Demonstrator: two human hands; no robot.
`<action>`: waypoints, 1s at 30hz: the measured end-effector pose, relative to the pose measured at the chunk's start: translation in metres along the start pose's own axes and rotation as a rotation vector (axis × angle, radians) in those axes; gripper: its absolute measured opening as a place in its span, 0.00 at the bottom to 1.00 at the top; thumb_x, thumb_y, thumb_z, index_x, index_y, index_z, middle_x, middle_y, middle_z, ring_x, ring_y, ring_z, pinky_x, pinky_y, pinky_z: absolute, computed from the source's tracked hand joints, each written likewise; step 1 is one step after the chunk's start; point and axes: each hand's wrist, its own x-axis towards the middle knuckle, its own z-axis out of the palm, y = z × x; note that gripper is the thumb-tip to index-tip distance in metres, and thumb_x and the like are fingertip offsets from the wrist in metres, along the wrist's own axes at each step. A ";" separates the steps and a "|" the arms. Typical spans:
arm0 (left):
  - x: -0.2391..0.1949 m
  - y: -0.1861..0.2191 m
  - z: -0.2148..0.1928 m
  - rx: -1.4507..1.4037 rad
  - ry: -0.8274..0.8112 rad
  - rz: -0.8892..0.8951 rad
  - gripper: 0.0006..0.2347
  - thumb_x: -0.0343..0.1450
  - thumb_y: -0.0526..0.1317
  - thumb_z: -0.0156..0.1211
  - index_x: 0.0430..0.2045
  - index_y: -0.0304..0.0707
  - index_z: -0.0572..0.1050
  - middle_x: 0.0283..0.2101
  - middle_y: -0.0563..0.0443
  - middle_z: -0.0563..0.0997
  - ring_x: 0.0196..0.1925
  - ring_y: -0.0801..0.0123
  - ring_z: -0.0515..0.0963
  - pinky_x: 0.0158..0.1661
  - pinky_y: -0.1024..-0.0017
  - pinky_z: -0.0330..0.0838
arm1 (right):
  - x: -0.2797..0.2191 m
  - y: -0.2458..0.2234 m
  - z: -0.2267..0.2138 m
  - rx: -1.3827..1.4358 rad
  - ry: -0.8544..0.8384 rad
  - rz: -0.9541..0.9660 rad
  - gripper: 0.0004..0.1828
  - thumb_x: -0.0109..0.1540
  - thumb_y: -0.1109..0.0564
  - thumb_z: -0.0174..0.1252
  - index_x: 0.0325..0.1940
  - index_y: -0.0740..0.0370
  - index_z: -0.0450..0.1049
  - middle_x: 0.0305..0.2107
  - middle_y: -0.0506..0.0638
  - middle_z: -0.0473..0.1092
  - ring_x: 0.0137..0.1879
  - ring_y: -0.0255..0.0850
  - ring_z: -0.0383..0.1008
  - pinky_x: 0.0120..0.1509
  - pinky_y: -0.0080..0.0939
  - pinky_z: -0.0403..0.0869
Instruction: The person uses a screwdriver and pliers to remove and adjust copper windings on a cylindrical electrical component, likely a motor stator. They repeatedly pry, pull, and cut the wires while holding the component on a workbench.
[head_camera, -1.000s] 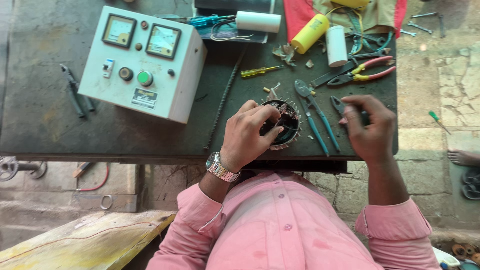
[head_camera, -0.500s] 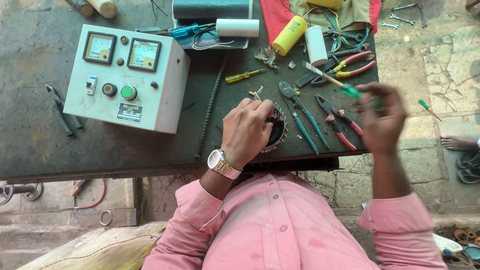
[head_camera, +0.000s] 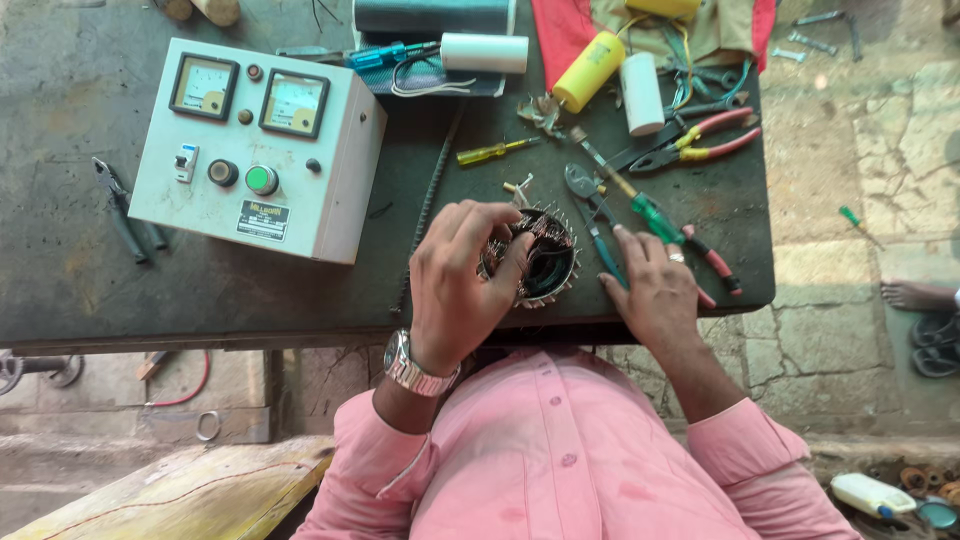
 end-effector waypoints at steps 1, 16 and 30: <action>0.001 0.005 0.000 -0.017 0.001 -0.003 0.07 0.69 0.33 0.69 0.37 0.37 0.76 0.33 0.51 0.78 0.36 0.61 0.78 0.37 0.65 0.71 | 0.001 -0.002 -0.003 0.025 -0.025 0.020 0.38 0.56 0.49 0.68 0.68 0.59 0.67 0.52 0.61 0.72 0.55 0.56 0.71 0.59 0.54 0.71; -0.014 0.056 0.084 -0.200 -0.358 0.071 0.11 0.71 0.32 0.63 0.48 0.40 0.77 0.34 0.51 0.83 0.35 0.61 0.83 0.34 0.65 0.76 | -0.053 0.057 -0.003 1.289 -0.370 0.614 0.40 0.56 0.62 0.61 0.72 0.53 0.60 0.48 0.44 0.72 0.50 0.31 0.75 0.50 0.38 0.76; -0.072 0.006 0.145 -1.342 -0.908 -0.617 0.37 0.69 0.27 0.61 0.73 0.45 0.49 0.62 0.39 0.74 0.63 0.59 0.76 0.60 0.62 0.73 | -0.077 0.000 -0.137 0.905 -0.066 0.318 0.32 0.63 0.62 0.56 0.72 0.55 0.61 0.54 0.50 0.76 0.37 0.38 0.76 0.38 0.39 0.76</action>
